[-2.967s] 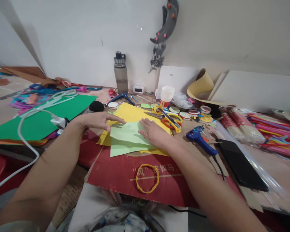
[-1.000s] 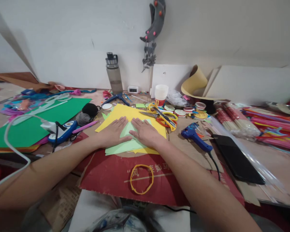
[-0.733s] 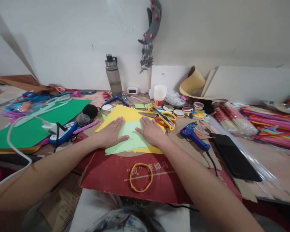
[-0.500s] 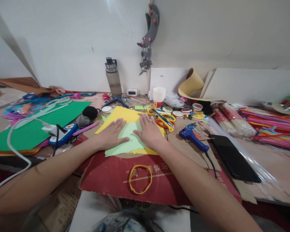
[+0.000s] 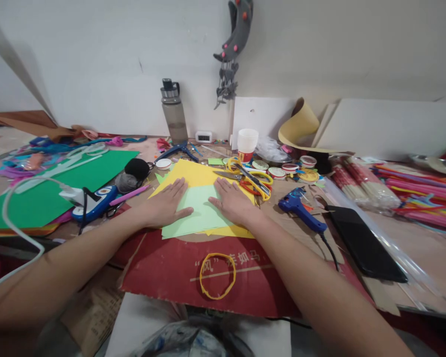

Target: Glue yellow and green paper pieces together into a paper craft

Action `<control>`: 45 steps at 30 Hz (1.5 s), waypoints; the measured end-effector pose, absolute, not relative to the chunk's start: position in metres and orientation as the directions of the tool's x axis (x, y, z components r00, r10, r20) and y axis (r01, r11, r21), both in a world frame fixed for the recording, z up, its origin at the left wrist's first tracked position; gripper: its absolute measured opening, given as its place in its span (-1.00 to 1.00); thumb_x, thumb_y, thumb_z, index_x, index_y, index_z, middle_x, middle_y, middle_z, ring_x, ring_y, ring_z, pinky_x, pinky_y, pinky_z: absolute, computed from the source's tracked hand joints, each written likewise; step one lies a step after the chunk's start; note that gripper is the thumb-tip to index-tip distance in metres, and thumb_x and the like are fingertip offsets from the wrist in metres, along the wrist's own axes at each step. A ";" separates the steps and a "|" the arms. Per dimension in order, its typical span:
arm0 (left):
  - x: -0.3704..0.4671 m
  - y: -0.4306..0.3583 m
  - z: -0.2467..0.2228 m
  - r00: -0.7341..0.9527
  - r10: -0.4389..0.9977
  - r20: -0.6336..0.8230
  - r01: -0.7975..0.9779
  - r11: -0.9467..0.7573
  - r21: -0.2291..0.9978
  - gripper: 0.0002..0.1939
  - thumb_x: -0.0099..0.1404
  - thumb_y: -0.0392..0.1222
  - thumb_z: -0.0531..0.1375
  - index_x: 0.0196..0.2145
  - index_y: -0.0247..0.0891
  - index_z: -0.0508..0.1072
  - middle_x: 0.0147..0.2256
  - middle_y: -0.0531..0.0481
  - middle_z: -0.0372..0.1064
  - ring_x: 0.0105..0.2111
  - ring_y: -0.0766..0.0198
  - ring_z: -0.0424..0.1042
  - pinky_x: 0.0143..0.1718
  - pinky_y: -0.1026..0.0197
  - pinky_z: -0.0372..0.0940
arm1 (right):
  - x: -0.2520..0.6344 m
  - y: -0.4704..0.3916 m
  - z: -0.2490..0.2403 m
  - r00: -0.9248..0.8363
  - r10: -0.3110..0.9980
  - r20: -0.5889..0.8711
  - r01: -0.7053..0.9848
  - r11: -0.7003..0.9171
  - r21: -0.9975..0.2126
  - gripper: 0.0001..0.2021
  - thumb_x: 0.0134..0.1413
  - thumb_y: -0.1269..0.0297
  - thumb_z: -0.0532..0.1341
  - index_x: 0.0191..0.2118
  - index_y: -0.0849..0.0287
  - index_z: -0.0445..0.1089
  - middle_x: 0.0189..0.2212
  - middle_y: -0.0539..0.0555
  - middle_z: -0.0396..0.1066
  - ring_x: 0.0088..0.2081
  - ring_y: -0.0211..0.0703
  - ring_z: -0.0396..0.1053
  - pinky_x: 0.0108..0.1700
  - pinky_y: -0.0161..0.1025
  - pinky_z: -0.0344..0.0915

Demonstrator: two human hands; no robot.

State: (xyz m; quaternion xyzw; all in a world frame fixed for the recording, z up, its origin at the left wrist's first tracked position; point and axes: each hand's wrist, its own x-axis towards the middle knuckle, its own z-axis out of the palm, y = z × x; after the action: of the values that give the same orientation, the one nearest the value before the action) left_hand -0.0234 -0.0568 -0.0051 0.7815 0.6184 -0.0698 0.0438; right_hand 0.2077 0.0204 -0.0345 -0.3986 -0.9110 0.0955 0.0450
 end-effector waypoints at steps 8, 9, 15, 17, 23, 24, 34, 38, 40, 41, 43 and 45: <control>-0.034 -0.064 0.003 0.089 0.985 -0.148 0.985 -0.110 -0.136 0.00 0.37 0.36 -0.21 0.37 -0.66 -0.05 0.39 -0.46 -0.23 0.41 -0.12 -0.24 0.37 -0.12 -0.18 | 0.203 0.017 -0.041 -0.545 0.833 0.096 0.825 0.553 -0.111 -0.14 0.32 -0.19 -0.21 0.39 0.57 -0.06 0.41 0.44 -0.17 0.43 0.20 -0.23 0.40 0.10 -0.21; -0.033 -0.063 0.004 0.075 0.991 -0.110 0.986 -0.091 -0.142 0.00 0.38 0.36 -0.21 0.36 -0.68 -0.04 0.38 -0.48 -0.21 0.41 -0.14 -0.23 0.37 -0.12 -0.18 | 0.201 0.016 -0.040 -0.543 0.828 0.141 0.823 0.557 -0.107 -0.14 0.32 -0.18 -0.19 0.39 0.57 -0.06 0.41 0.44 -0.18 0.43 0.19 -0.25 0.40 0.10 -0.24; -0.011 -0.053 0.003 0.364 0.925 -0.104 0.929 -0.369 -0.028 -0.07 0.42 0.32 -0.27 0.39 -0.58 -0.08 0.41 -0.37 -0.25 0.42 0.01 -0.24 0.38 0.04 -0.23 | 0.183 0.006 -0.027 -0.791 0.604 0.101 0.575 0.790 -0.213 -0.28 0.37 -0.04 -0.14 0.42 0.43 -0.08 0.41 0.31 -0.12 0.43 0.04 -0.21 0.42 0.05 -0.25; -0.010 -0.051 -0.001 0.388 0.909 -0.152 0.920 -0.391 0.013 -0.06 0.40 0.34 -0.26 0.39 -0.56 -0.08 0.41 -0.36 -0.26 0.42 0.02 -0.23 0.38 0.07 -0.23 | 0.183 0.007 -0.025 -0.810 0.584 0.055 0.554 0.793 -0.255 -0.29 0.37 -0.04 -0.15 0.41 0.41 -0.05 0.40 0.29 -0.08 0.42 0.05 -0.16 0.41 0.07 -0.21; -0.029 -0.061 -0.008 0.303 0.941 -0.149 0.953 -0.304 0.016 -0.07 0.39 0.35 -0.21 0.39 -0.51 -0.06 0.41 -0.34 -0.25 0.41 0.00 -0.20 0.37 0.04 -0.17 | 0.199 0.017 -0.032 -0.733 0.677 0.067 0.646 0.723 -0.243 -0.31 0.37 -0.06 -0.17 0.39 0.36 0.02 0.40 0.32 -0.05 0.41 0.11 -0.12 0.38 0.15 -0.17; -0.032 -0.064 -0.008 0.283 0.948 -0.146 0.958 -0.286 0.002 -0.08 0.39 0.34 -0.20 0.39 -0.50 -0.05 0.41 -0.33 -0.24 0.41 0.01 -0.19 0.37 0.05 -0.17 | 0.201 0.018 -0.033 -0.719 0.692 0.064 0.664 0.711 -0.231 -0.31 0.37 -0.07 -0.17 0.39 0.37 0.02 0.39 0.34 -0.05 0.41 0.13 -0.12 0.37 0.16 -0.18; -0.044 -0.082 0.001 0.228 0.966 -0.123 0.961 -0.243 -0.129 -0.17 0.44 0.21 -0.16 0.38 -0.55 0.00 0.39 -0.36 -0.14 0.38 -0.05 -0.06 0.36 -0.04 -0.16 | 0.212 0.016 -0.024 -0.604 0.778 0.175 0.751 0.628 -0.203 -0.26 0.36 -0.08 -0.12 0.37 0.50 0.01 0.38 0.41 -0.03 0.42 0.15 -0.17 0.40 0.09 -0.23; -0.046 -0.078 0.003 0.226 0.969 -0.097 0.964 -0.237 -0.120 -0.18 0.44 0.22 -0.16 0.38 -0.54 0.01 0.39 -0.36 -0.16 0.40 -0.04 -0.14 0.36 -0.04 -0.16 | 0.216 0.009 -0.008 -0.695 0.672 0.256 0.584 0.736 -0.343 -0.31 0.35 -0.10 -0.14 0.39 0.29 0.05 0.40 0.25 -0.05 0.42 0.02 -0.16 0.40 0.06 -0.15; -0.044 -0.072 0.006 0.238 0.970 -0.055 0.965 -0.243 -0.101 -0.17 0.43 0.24 -0.15 0.37 -0.52 0.03 0.40 -0.36 -0.19 0.41 -0.05 -0.20 0.36 -0.07 -0.18 | 0.217 0.004 -0.003 -0.740 0.638 0.214 0.539 0.753 -0.379 -0.29 0.33 -0.13 -0.09 0.37 0.30 0.10 0.38 0.25 0.01 0.40 0.01 -0.05 0.39 0.01 -0.09; -0.042 -0.068 0.009 0.250 0.968 -0.029 0.965 -0.251 -0.079 -0.17 0.43 0.24 -0.14 0.37 -0.50 0.03 0.40 -0.34 -0.20 0.42 -0.04 -0.23 0.36 -0.06 -0.20 | 0.217 0.002 -0.001 -0.754 0.630 0.186 0.533 0.753 -0.386 -0.27 0.30 -0.15 -0.05 0.37 0.31 0.12 0.37 0.25 0.04 0.39 0.02 -0.01 0.39 -0.01 -0.07; -0.033 -0.059 0.013 0.281 0.960 -0.006 0.960 -0.281 -0.003 -0.18 0.42 0.26 -0.13 0.38 -0.43 0.02 0.41 -0.27 -0.20 0.42 0.03 -0.23 0.37 0.00 -0.19 | 0.218 -0.002 0.002 -0.774 0.621 0.126 0.535 0.747 -0.393 -0.23 0.24 -0.18 0.05 0.37 0.32 0.12 0.35 0.26 0.08 0.36 0.04 0.06 0.37 -0.04 -0.02; -0.022 -0.052 0.014 0.306 0.951 -0.048 0.950 -0.302 0.084 -0.20 0.42 0.28 -0.16 0.39 -0.33 0.02 0.41 -0.20 -0.17 0.41 0.10 -0.14 0.36 0.07 -0.15 | 0.219 -0.004 0.004 -0.798 0.600 0.058 0.532 0.747 -0.398 -0.18 0.15 -0.21 0.15 0.37 0.26 0.12 0.35 0.24 0.09 0.34 0.08 0.10 0.36 -0.01 0.01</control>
State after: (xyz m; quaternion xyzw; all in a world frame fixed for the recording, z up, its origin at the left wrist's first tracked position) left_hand -0.0223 -0.0516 0.0139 0.8068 0.5888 0.0055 0.0480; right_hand 0.2185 -0.0042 0.0035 -0.3043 -0.9301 0.1840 0.0915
